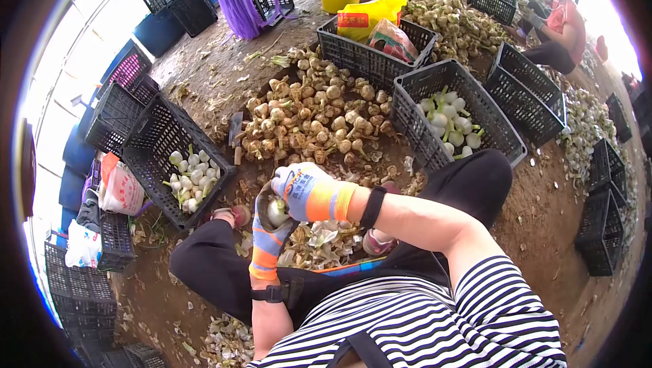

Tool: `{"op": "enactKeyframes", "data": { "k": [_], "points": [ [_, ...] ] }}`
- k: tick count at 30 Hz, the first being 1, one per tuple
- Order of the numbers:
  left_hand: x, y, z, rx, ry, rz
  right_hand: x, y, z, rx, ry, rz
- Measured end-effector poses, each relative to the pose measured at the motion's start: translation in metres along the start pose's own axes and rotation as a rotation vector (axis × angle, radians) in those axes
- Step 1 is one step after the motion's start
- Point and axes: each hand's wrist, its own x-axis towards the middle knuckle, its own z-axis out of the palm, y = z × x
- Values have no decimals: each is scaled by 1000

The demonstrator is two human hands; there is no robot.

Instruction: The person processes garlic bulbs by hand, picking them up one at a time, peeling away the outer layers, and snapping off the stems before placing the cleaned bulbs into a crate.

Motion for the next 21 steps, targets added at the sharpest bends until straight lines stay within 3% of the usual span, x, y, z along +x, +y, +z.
{"op": "enactKeyframes", "data": {
  "k": [1,3,4,6,7,8,10,14,16,19,20,21],
  "points": [
    [-1,3,0,2,-1,0,-1,2,3,2,2,0],
    [0,6,0,-243,174,-116,-1,12,16,360,240,130],
    [3,-2,0,-315,220,-9,-1,14,25,360,241,127],
    [5,-8,-3,-426,290,31,-3,10,38,943,203,271],
    [6,-9,0,-370,371,3,-7,-2,31,911,149,340],
    [4,-10,5,-348,481,-75,-7,-2,46,757,293,241],
    [5,-13,4,-366,527,-131,-4,5,60,566,370,248],
    [6,0,1,-410,438,-53,7,45,81,440,421,533],
    [7,-2,4,-695,381,-47,4,65,89,394,379,638],
    [11,-6,-1,-843,405,-49,-11,100,126,234,169,726],
    [14,-9,-1,-922,416,-48,-19,112,137,285,-51,762],
    [15,-15,-4,-906,427,-48,-22,112,140,630,-79,853]
  ]
}}
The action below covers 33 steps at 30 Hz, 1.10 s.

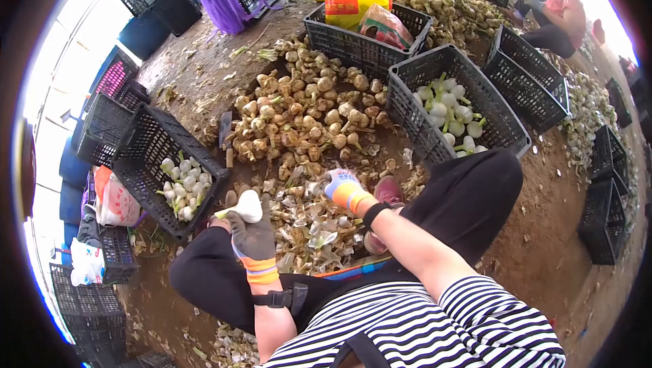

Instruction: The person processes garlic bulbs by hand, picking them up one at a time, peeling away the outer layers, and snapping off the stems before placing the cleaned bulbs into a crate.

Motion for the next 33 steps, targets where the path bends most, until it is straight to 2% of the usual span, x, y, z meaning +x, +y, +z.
{"op": "enactKeyframes", "data": {
  "k": [1,2,3,4,5,7,9,10,11,13,15,17,19,20,21,23,24,25,26,27,29,30,33],
  "points": [
    [4,-3,-2,86,41,25,0,3,5,307,-135,103],
    [7,-11,-4,85,46,13,-1,9,15,911,-398,57],
    [10,-20,-6,325,-7,-64,-1,16,29,1519,-654,2],
    [11,-26,-7,563,-61,-139,-5,-3,36,1717,-739,-5],
    [11,-31,-8,836,11,-203,-10,-16,35,1603,-495,-82],
    [23,-43,-13,900,99,99,7,-12,7,1782,-551,-110],
    [30,-22,-17,552,303,-2,18,10,-24,1498,-69,-622],
    [31,-16,-24,500,358,12,19,6,-50,2121,-492,-483],
    [33,-13,-30,448,410,27,35,13,-44,2045,-385,-434],
    [36,-17,-43,422,441,19,87,0,-8,1135,-131,250],
    [36,-20,-48,405,477,9,115,13,63,97,-100,-90],
    [35,-20,-44,448,453,6,147,20,132,-337,-186,-283],
    [33,-19,-52,435,450,36,143,-13,135,-602,-372,-141],
    [34,-18,-56,509,472,66,147,-20,131,-510,-376,-155],
    [35,-18,-59,579,495,95,169,2,151,-331,-284,-146],
    [38,-18,-64,610,461,91,145,-13,127,578,-277,127],
    [41,-20,-63,721,348,101,115,-31,93,1031,-473,148],
    [43,-23,-61,831,229,109,95,-42,75,1167,-533,81],
    [43,-26,-43,764,242,47,71,-58,53,1224,-649,-2],
    [42,-23,-28,846,159,35,50,-68,37,1277,-766,-89],
    [38,-24,-17,495,56,-41,26,-71,26,1210,-749,-152],
    [34,-23,-14,489,37,-33,1,-91,8,1145,-556,-76],
    [29,-22,-15,520,9,58,-19,-96,6,1218,-369,-169]
  ]
}}
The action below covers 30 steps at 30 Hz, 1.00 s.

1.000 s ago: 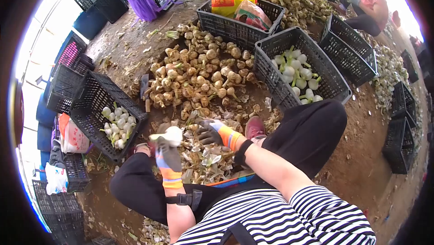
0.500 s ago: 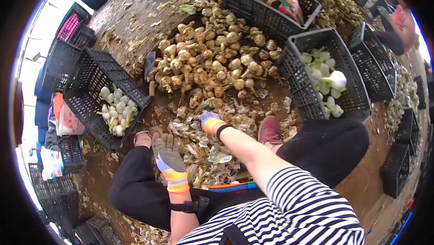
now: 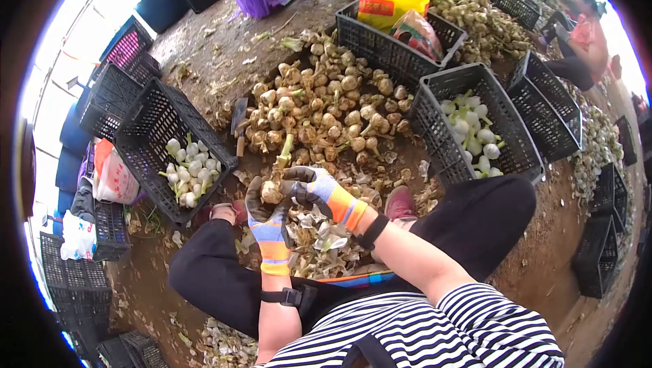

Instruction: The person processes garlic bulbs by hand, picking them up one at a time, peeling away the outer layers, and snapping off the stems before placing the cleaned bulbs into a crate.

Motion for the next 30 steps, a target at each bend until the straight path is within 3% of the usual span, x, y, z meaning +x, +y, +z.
{"op": "enactKeyframes", "data": {
  "k": [1,2,4,6,7,10,15,17,19,21,23,24,26,30],
  "points": [
    [-2,-3,-2,71,-16,55,-10,-7,15,-43,110,-60],
    [-4,-6,-4,142,-31,112,-20,-16,23,-34,39,-114],
    [-9,-2,-2,168,-30,148,-18,-5,28,-104,105,-257],
    [-13,3,-3,494,-75,403,-22,2,31,-53,112,-278],
    [-17,3,-4,331,-85,293,-27,1,31,14,113,-217],
    [-24,6,-4,273,-62,205,-43,-5,34,28,92,-163],
    [-29,9,-4,356,-168,376,-63,-16,37,86,-7,-135],
    [-34,14,0,131,-142,179,-66,-18,34,104,-30,-122],
    [-37,23,6,11,-177,113,-63,-19,26,-39,-147,-232],
    [-39,22,6,-110,-212,44,-65,-22,18,-98,-162,-217],
    [-37,14,4,166,-177,249,-66,-23,18,-60,-160,-141],
    [-38,21,8,165,-178,249,-67,-23,21,-60,-159,-141],
    [-40,42,20,807,-113,704,-69,-24,31,-60,11,-129],
    [-34,32,15,685,-100,672,-73,-25,30,143,-13,-98]
  ]
}}
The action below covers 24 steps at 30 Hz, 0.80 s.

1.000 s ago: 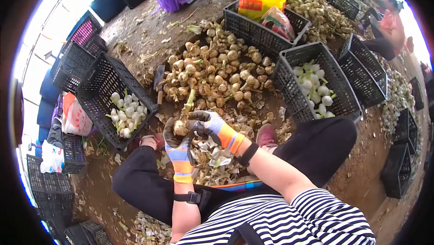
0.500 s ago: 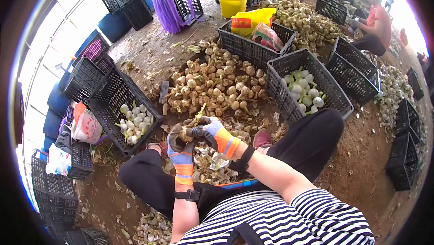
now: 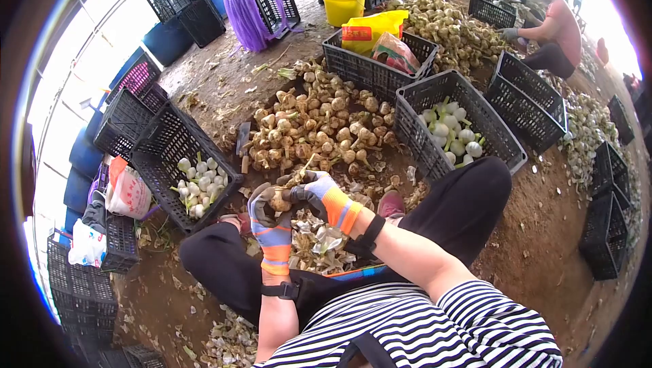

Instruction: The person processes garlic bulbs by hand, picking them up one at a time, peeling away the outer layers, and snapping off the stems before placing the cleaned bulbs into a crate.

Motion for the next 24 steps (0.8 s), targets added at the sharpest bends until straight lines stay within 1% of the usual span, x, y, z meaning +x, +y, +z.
{"op": "enactKeyframes", "data": {
  "k": [1,2,4,5,6,8,9,10,12,13,14,16,17,18,20,21,23,24],
  "points": [
    [-3,-1,-1,-100,-29,-85,-3,-3,3,12,6,6],
    [-5,-2,-1,-98,-30,-85,-1,-2,-4,14,6,7],
    [-10,-8,1,-513,-100,-248,6,3,-27,-136,-85,-37],
    [-10,-12,1,-635,-130,-306,10,1,-38,-156,-177,-59],
    [-8,-9,0,-636,-132,-310,14,0,-40,-155,-174,-57],
    [-4,-1,-3,-839,-175,-499,19,0,-46,-496,-136,-246],
    [-4,0,0,-837,-169,-491,11,-10,-37,-555,-155,-315],
    [-4,2,1,-839,-172,-492,13,-8,-43,-556,-151,-316],
    [-4,4,5,-883,-118,-570,16,-7,-49,-600,-115,-270],
    [-4,3,6,-865,-104,-536,13,-12,-48,-597,-100,-124],
    [-4,1,8,-863,-103,-534,11,-12,-43,-596,-103,-125],
    [-10,-7,11,-777,-138,-420,6,-5,-23,-259,-89,-160],
    [-13,-16,12,-673,-129,-396,8,3,-22,-211,-71,-178],
    [-13,-13,11,-672,-133,-400,6,4,-14,-238,15,-167],
    [-10,-8,10,-735,-92,-406,10,7,-14,-295,59,-141],
    [-10,-7,7,-767,-96,-445,9,5,-15,-295,57,-140],
    [-10,-6,6,-801,-88,-478,7,-3,-22,-253,-82,-199],
    [-10,-1,6,-838,-85,-515,7,-5,-26,-253,-81,-198]
  ]
}}
